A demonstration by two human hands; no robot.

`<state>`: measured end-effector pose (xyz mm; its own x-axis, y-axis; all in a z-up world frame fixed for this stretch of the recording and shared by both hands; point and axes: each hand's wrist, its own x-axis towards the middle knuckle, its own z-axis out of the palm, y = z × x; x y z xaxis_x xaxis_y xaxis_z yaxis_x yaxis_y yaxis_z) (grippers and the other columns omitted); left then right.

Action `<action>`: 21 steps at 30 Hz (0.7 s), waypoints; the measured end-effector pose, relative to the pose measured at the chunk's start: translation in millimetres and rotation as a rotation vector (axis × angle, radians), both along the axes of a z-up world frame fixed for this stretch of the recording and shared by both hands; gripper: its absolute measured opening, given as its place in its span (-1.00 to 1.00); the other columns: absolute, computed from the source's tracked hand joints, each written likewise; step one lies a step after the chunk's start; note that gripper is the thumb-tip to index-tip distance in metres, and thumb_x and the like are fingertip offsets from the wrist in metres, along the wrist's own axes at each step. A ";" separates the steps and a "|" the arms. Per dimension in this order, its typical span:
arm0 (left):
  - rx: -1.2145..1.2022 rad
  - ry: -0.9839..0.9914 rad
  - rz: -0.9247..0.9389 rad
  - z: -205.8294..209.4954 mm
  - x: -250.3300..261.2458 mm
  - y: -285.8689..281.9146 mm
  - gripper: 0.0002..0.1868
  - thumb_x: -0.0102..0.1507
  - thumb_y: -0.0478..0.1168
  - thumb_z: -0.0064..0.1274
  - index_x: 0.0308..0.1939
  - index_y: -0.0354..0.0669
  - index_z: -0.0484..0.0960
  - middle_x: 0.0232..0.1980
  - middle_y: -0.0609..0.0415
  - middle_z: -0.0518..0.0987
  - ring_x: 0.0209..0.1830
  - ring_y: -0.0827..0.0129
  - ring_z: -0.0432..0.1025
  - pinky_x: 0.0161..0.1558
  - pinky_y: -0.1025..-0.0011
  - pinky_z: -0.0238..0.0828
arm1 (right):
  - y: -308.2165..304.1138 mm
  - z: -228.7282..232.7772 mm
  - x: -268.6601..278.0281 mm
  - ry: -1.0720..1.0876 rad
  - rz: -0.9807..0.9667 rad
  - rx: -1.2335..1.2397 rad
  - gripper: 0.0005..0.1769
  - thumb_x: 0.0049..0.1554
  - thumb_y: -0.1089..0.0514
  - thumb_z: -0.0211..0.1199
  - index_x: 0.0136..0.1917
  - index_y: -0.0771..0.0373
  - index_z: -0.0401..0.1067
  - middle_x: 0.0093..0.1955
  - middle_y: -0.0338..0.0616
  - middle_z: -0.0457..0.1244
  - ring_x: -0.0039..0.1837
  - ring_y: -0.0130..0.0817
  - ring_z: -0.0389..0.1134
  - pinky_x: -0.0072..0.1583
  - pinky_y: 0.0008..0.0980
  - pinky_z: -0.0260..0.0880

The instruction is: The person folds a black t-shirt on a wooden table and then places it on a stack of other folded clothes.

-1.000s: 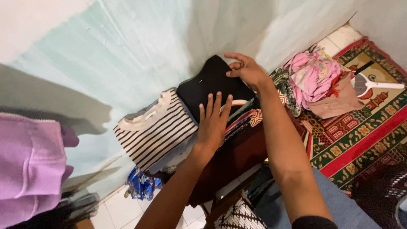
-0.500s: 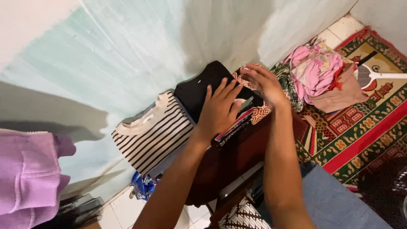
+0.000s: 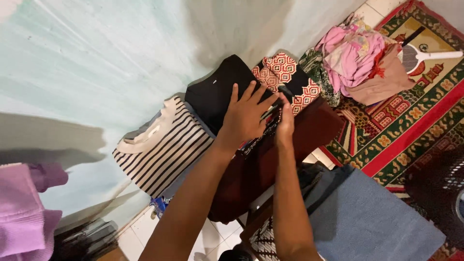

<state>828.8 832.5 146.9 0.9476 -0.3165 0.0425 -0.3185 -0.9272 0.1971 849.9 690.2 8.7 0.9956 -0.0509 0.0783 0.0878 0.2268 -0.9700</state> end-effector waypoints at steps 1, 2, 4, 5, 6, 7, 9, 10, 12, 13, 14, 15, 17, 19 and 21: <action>0.007 0.011 0.003 1.4 0.9 -0.1 -0.12 0.23 -0.02 0.17 0.65 0.38 0.23 0.67 0.00 0.27 0.71 -0.09 0.04 0.57 -0.46 -0.33 | 6.7 -0.5 -4.4 0.020 0.006 -0.054 -0.26 0.49 -0.23 -0.26 0.63 0.38 0.16 0.62 0.34 0.06 0.68 0.24 -0.05 0.67 0.11 -0.22; 0.015 0.022 0.007 3.0 1.5 -0.3 -0.11 0.21 -0.02 0.18 0.64 0.37 0.24 0.67 -0.01 0.27 0.71 -0.10 0.04 0.57 -0.47 -0.31 | 13.3 -0.8 -9.1 0.039 0.012 -0.108 -0.21 0.48 -0.27 -0.30 0.68 0.36 0.05 0.70 0.35 -0.06 0.72 0.29 -0.16 0.69 0.15 -0.30; 0.012 0.042 0.010 -2.6 5.4 1.3 -0.13 0.23 0.03 0.13 0.64 0.37 0.23 0.67 0.00 0.25 0.72 -0.08 0.02 0.57 -0.46 -0.34 | 31.2 -26.2 -22.9 0.079 -0.067 -0.138 -0.25 0.50 -0.23 -0.31 0.73 0.31 -0.08 0.74 0.30 -0.18 0.75 0.21 -0.24 0.70 0.09 -0.35; 0.009 0.062 0.010 -5.2 7.6 0.7 -0.15 0.25 0.09 0.09 0.65 0.37 0.22 0.68 0.01 0.24 0.73 -0.05 0.00 0.57 -0.45 -0.36 | 38.6 -38.7 -29.8 0.119 -0.150 -0.169 -0.27 0.52 -0.18 -0.31 0.77 0.25 -0.20 0.79 0.24 -0.29 0.78 0.13 -0.31 0.72 0.04 -0.39; 0.008 0.061 0.009 -5.5 9.4 2.2 -0.15 0.25 0.09 0.09 0.65 0.37 0.22 0.68 0.01 0.24 0.73 -0.05 0.00 0.57 -0.45 -0.36 | 47.3 -38.5 -37.6 0.118 -0.151 -0.170 -0.27 0.52 -0.18 -0.31 0.77 0.25 -0.20 0.79 0.24 -0.29 0.78 0.13 -0.31 0.72 0.04 -0.39; 0.020 0.111 0.005 -6.1 12.7 2.6 -0.17 0.26 0.13 0.02 0.65 0.39 0.21 0.71 0.04 0.18 0.75 -0.02 -0.05 0.58 -0.44 -0.42 | 54.8 -38.5 -44.2 0.130 -0.190 -0.185 -0.28 0.52 -0.11 -0.34 0.74 0.41 -0.21 0.75 0.43 -0.32 0.76 0.29 -0.34 0.70 0.12 -0.45; 0.039 0.158 -0.006 -2.0 15.8 3.7 -0.18 0.27 0.16 -0.05 0.65 0.41 0.20 0.74 0.07 0.13 0.76 0.01 -0.10 0.60 -0.43 -0.48 | 65.4 -65.2 -58.4 0.141 -0.236 -0.193 -0.28 0.52 -0.04 -0.36 0.71 0.56 -0.21 0.71 0.62 -0.34 0.73 0.45 -0.37 0.69 0.20 -0.50; 0.002 0.122 0.015 2.5 15.7 4.8 -0.18 0.30 0.14 -0.04 0.66 0.39 0.16 0.73 0.07 0.15 0.76 0.04 -0.07 0.60 -0.43 -0.43 | 69.2 -92.1 -65.7 0.256 -0.228 -0.213 -0.23 0.52 -0.13 -0.36 0.73 0.49 -0.25 0.73 0.55 -0.35 0.75 0.37 -0.38 0.70 0.15 -0.52; -0.035 0.097 0.028 11.3 8.9 3.8 -0.18 0.32 0.11 -0.02 0.68 0.37 0.12 0.71 0.07 0.17 0.75 0.07 -0.03 0.60 -0.42 -0.37 | 71.1 -92.1 -80.8 0.382 -0.227 -0.231 -0.18 0.51 -0.22 -0.36 0.75 0.42 -0.28 0.75 0.48 -0.36 0.77 0.28 -0.38 0.71 0.10 -0.53; -0.100 0.004 0.078 17.4 5.7 3.3 -0.22 0.33 0.06 0.05 0.64 0.25 0.21 0.66 0.03 0.25 0.71 0.04 0.05 0.57 -0.43 -0.27 | 71.0 -64.2 -82.8 0.317 -0.232 -0.259 -0.20 0.51 -0.21 -0.34 0.76 0.38 -0.30 0.76 0.46 -0.37 0.77 0.29 -0.40 0.70 0.12 -0.53; -0.165 -0.088 0.127 23.2 2.7 2.7 -0.26 0.33 0.01 0.11 0.60 0.14 0.30 0.61 -0.02 0.33 0.67 0.02 0.14 0.55 -0.45 -0.17 | 70.7 -36.8 -84.6 0.252 -0.237 -0.287 -0.22 0.52 -0.19 -0.33 0.77 0.33 -0.31 0.77 0.44 -0.38 0.77 0.31 -0.42 0.69 0.15 -0.52; -0.163 -0.081 0.119 19.4 0.4 1.6 -0.26 0.33 0.01 0.11 0.60 0.14 0.30 0.61 -0.02 0.33 0.67 0.02 0.14 0.55 -0.45 -0.17 | 71.3 -22.7 -80.8 0.260 -0.245 -0.285 -0.22 0.52 -0.19 -0.33 0.77 0.33 -0.31 0.77 0.44 -0.38 0.77 0.31 -0.42 0.69 0.15 -0.52; -0.094 -0.153 0.187 10.8 -3.2 -0.4 -0.32 0.36 0.03 0.10 0.58 0.19 0.37 0.63 0.00 0.31 0.70 0.02 0.08 0.55 -0.45 -0.26 | 72.4 4.1 -72.4 -0.088 -0.263 -0.354 -0.30 0.52 -0.06 -0.29 0.76 0.33 -0.26 0.80 0.29 -0.42 0.79 0.22 -0.48 0.71 0.12 -0.55; -0.031 -0.046 0.158 5.5 -6.8 0.1 -0.25 0.35 0.07 0.10 0.63 0.27 0.26 0.68 0.02 0.22 0.73 0.03 -0.01 0.56 -0.45 -0.32 | 83.1 17.5 -69.9 -0.184 -0.271 -0.350 -0.30 0.52 -0.07 -0.36 0.77 0.31 -0.27 0.80 0.27 -0.44 0.79 0.23 -0.51 0.70 0.12 -0.58; 0.036 0.056 0.131 -4.9 -8.9 -0.1 -0.18 0.35 0.10 0.09 0.68 0.35 0.16 0.73 0.05 0.13 0.76 0.04 -0.10 0.57 -0.46 -0.39 | 91.6 -1.5 -68.2 -0.282 -0.278 -0.346 -0.31 0.52 -0.08 -0.43 0.77 0.30 -0.29 0.81 0.25 -0.45 0.79 0.24 -0.54 0.69 0.13 -0.61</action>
<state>820.0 832.4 142.1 0.9814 -0.1907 -0.0209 -0.1841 -0.9668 0.1771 781.7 781.8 7.2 0.8861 -0.2334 0.4004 0.3678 -0.1716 -0.9140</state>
